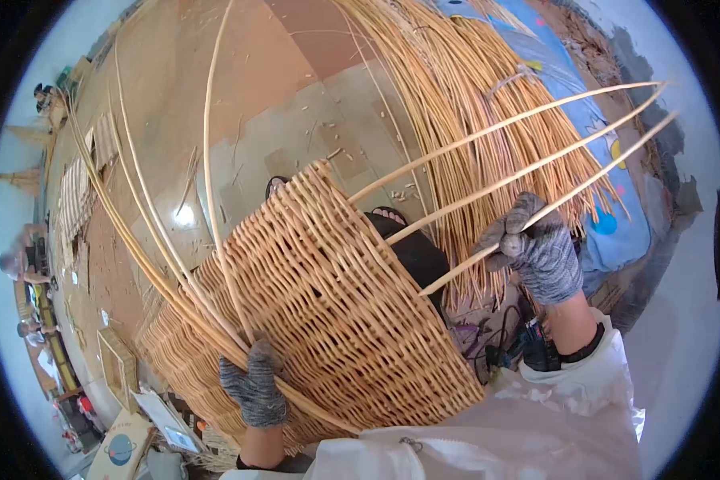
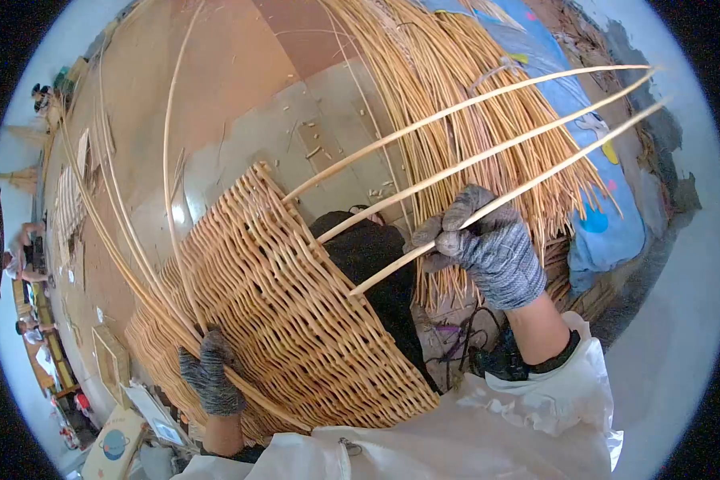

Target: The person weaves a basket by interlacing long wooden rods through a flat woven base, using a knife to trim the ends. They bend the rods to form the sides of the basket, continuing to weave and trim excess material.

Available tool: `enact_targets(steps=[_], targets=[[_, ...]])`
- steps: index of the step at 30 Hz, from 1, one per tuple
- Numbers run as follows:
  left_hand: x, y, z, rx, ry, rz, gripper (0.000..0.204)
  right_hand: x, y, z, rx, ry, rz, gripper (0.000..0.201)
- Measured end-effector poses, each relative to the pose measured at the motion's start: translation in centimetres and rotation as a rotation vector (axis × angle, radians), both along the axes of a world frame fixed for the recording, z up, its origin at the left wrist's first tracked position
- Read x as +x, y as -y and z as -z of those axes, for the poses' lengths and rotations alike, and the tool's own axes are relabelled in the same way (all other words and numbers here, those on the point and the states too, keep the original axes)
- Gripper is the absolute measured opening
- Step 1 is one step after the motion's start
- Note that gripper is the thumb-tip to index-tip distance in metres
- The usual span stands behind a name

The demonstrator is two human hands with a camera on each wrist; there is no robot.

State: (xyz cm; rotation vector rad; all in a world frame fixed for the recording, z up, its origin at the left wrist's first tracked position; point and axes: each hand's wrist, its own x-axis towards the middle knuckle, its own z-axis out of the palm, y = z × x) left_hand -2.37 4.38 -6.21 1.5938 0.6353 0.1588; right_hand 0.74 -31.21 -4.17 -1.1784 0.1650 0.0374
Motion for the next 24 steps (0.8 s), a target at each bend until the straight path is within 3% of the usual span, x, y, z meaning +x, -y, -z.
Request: enact_targets(steps=[4, 7, 10, 13, 16, 18, 19, 21, 24], targets=[[0.1, 0.5, -0.9, -0.027, -0.016, 0.032, 0.028, 0.9, 0.7, 1.2, -0.077, 0.033, -0.091, 0.015], [0.1, -0.1, -1.0, -0.01, -0.075, 0.07, 0.027, 2.6, 1.1, 2.2, 0.127, 0.231, -0.309, 0.014], [-0.1, 0.6, 0.0, -0.024, -0.023, -0.034, 0.027, 2.5, -0.6, 2.8, 0.222, 0.153, -0.237, 0.011], [0.0, 0.9, -0.6, 0.009, 0.011, 0.023, 0.028, 2.1, -3.0, 3.1, 0.165, 0.362, 0.01, 0.017], [0.3, 1.4, -1.3, -0.037, -0.012, -0.02, 0.024, 3.1, -3.4, 2.0, 0.559, 0.453, 0.012, 0.031], [0.0, 1.2, -1.2, -0.043, -0.027, 0.025, 0.024, 3.4, -2.2, 1.6, 0.98, 0.499, -0.151, 0.029], [-0.1, 1.1, -1.2, -0.043, -0.035, 0.052, 0.024, 2.7, -2.3, 2.6, 0.959, 0.473, 0.032, 0.052], [0.4, 2.5, -2.0, 0.009, -0.048, 0.066, 0.024, 1.8, -5.3, 3.9, 1.052, 0.448, 0.028, 0.052], [0.2, 1.9, -1.7, 0.019, -0.058, 0.102, 0.026, 1.9, -7.4, 4.7, 0.953, 0.416, 0.081, 0.052]])
